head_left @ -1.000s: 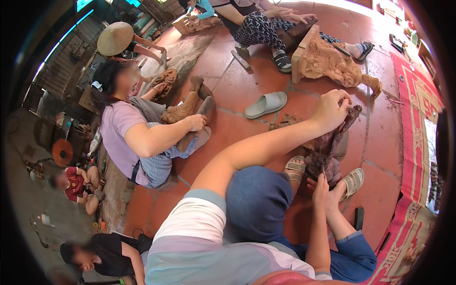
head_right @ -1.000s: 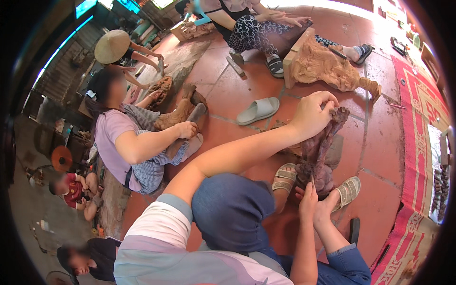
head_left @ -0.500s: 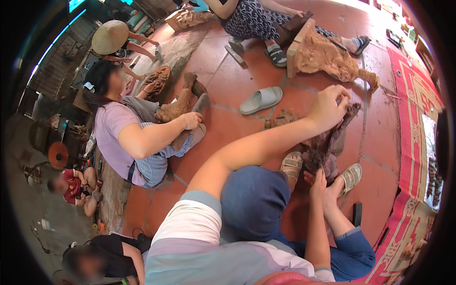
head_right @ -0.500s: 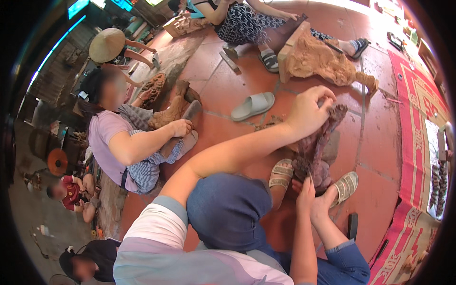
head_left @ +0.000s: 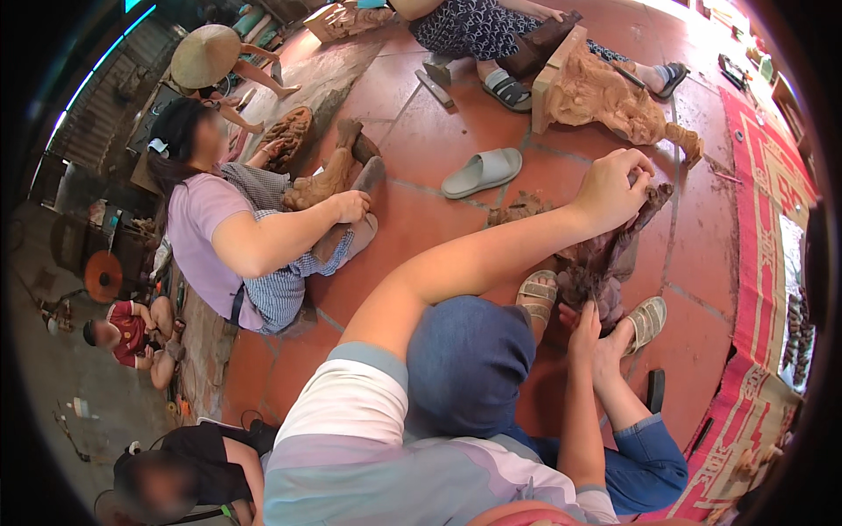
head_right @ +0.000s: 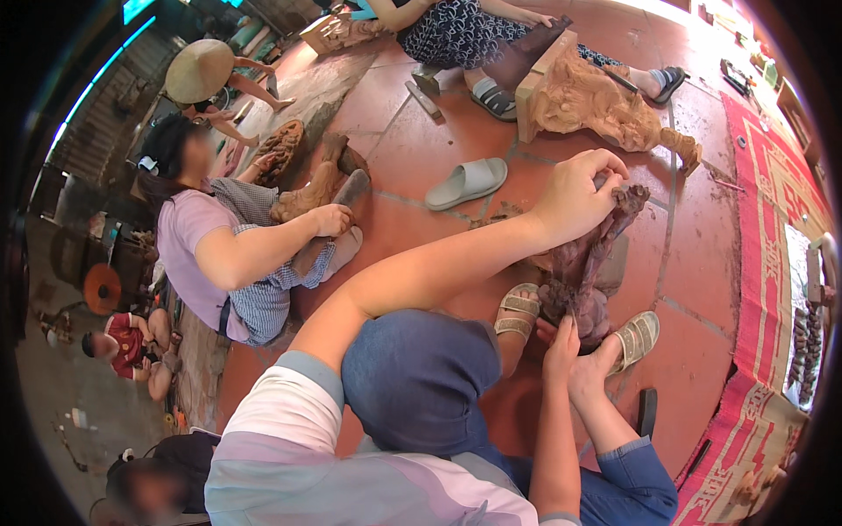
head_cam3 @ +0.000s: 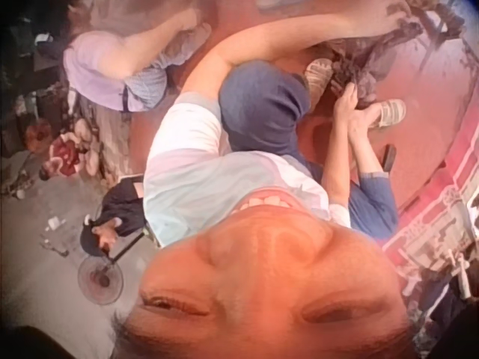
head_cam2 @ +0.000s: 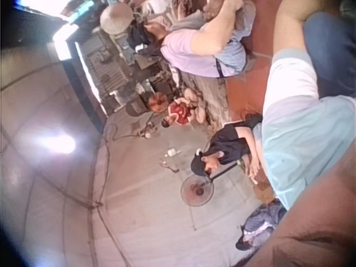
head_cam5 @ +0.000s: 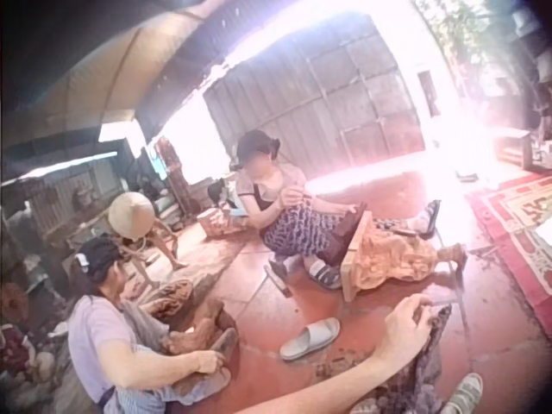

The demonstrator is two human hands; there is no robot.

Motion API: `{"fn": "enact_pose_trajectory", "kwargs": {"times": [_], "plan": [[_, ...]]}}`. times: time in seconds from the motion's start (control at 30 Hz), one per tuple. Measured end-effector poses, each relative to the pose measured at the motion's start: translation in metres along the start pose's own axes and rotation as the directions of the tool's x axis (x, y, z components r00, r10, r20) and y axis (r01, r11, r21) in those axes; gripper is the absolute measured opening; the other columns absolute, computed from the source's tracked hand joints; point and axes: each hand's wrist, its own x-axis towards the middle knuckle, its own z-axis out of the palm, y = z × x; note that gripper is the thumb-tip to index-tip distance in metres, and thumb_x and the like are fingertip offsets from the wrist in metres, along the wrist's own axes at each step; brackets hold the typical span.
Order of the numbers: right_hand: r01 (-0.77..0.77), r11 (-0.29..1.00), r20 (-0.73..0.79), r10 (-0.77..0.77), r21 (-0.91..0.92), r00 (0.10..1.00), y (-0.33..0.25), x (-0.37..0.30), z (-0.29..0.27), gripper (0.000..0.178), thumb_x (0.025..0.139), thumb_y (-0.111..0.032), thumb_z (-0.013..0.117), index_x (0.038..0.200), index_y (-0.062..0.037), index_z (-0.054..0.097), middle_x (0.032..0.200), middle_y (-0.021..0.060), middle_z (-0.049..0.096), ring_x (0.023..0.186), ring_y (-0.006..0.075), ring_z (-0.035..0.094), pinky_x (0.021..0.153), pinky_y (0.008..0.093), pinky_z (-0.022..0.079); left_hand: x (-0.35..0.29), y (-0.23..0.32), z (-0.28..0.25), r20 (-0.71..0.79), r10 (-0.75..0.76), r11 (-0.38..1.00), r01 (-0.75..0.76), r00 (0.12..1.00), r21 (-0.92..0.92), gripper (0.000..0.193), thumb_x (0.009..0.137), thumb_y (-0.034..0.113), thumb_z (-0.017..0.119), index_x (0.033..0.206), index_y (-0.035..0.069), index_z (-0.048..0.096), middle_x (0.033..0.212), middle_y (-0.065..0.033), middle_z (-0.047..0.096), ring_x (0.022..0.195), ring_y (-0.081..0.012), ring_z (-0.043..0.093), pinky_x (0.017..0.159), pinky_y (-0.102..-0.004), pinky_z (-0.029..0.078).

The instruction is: The person sits on the floor and uses a chisel and a flat tool to carve and shape a piece of dark wood. They repeatedly scrape, chip, and refine the surface of the wood, turning it to access different areas.

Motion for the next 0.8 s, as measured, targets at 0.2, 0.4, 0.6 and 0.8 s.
{"fn": "enact_pose_trajectory", "kwargs": {"times": [0.2, 0.4, 0.6, 0.8], "plan": [[0.012, 1.000, 0.025, -0.012, -0.017, 1.000, -0.004, 0.010, 0.003, 0.047, 0.098, -0.034, 0.041, 0.125, 0.0045, 0.044, 0.108, 0.0123, 0.057, 0.086, 0.0212, 0.066, 0.065, 0.0253, 0.052, 0.001, -0.001, 0.001, -0.008, 0.008, 1.000, -0.008, 1.000, -0.017, 0.006, 0.082, 0.007, 0.059, 0.085, 0.003, 0.062, 0.082, -0.0126, 0.062, 0.080, -0.0252, 0.062, 0.071, -0.0343, 0.048], [0.019, 0.998, 0.011, -0.019, -0.053, 1.000, -0.003, 0.002, 0.003, 0.047, 0.099, -0.035, 0.039, 0.124, 0.0046, 0.045, 0.109, 0.0117, 0.058, 0.085, 0.0197, 0.065, 0.064, 0.0243, 0.051, -0.001, -0.001, -0.002, 0.004, 0.006, 1.000, -0.006, 1.000, 0.004, 0.006, 0.082, 0.006, 0.058, 0.085, 0.004, 0.062, 0.084, -0.0117, 0.062, 0.081, -0.0257, 0.062, 0.072, -0.0341, 0.048], [0.024, 0.998, -0.001, -0.024, -0.053, 1.000, -0.003, -0.004, 0.002, 0.047, 0.098, -0.035, 0.041, 0.126, 0.0032, 0.044, 0.109, 0.0107, 0.058, 0.085, 0.0200, 0.066, 0.064, 0.0250, 0.052, -0.004, 0.000, -0.005, 0.018, 0.001, 1.000, -0.001, 1.000, -0.012, 0.006, 0.082, 0.006, 0.057, 0.085, 0.004, 0.062, 0.085, -0.0123, 0.062, 0.081, -0.0262, 0.061, 0.071, -0.0347, 0.047], [0.021, 0.999, 0.025, -0.021, -0.036, 0.999, 0.007, 0.022, -0.005, 0.043, 0.099, -0.032, 0.040, 0.123, 0.0028, 0.045, 0.106, 0.0098, 0.058, 0.085, 0.0202, 0.066, 0.064, 0.0238, 0.052, 0.001, -0.002, 0.004, -0.010, 0.035, 0.999, -0.035, 0.999, -0.010, 0.006, 0.082, 0.006, 0.057, 0.082, 0.004, 0.062, 0.081, -0.0129, 0.061, 0.078, -0.0268, 0.061, 0.070, -0.0352, 0.047]]}}
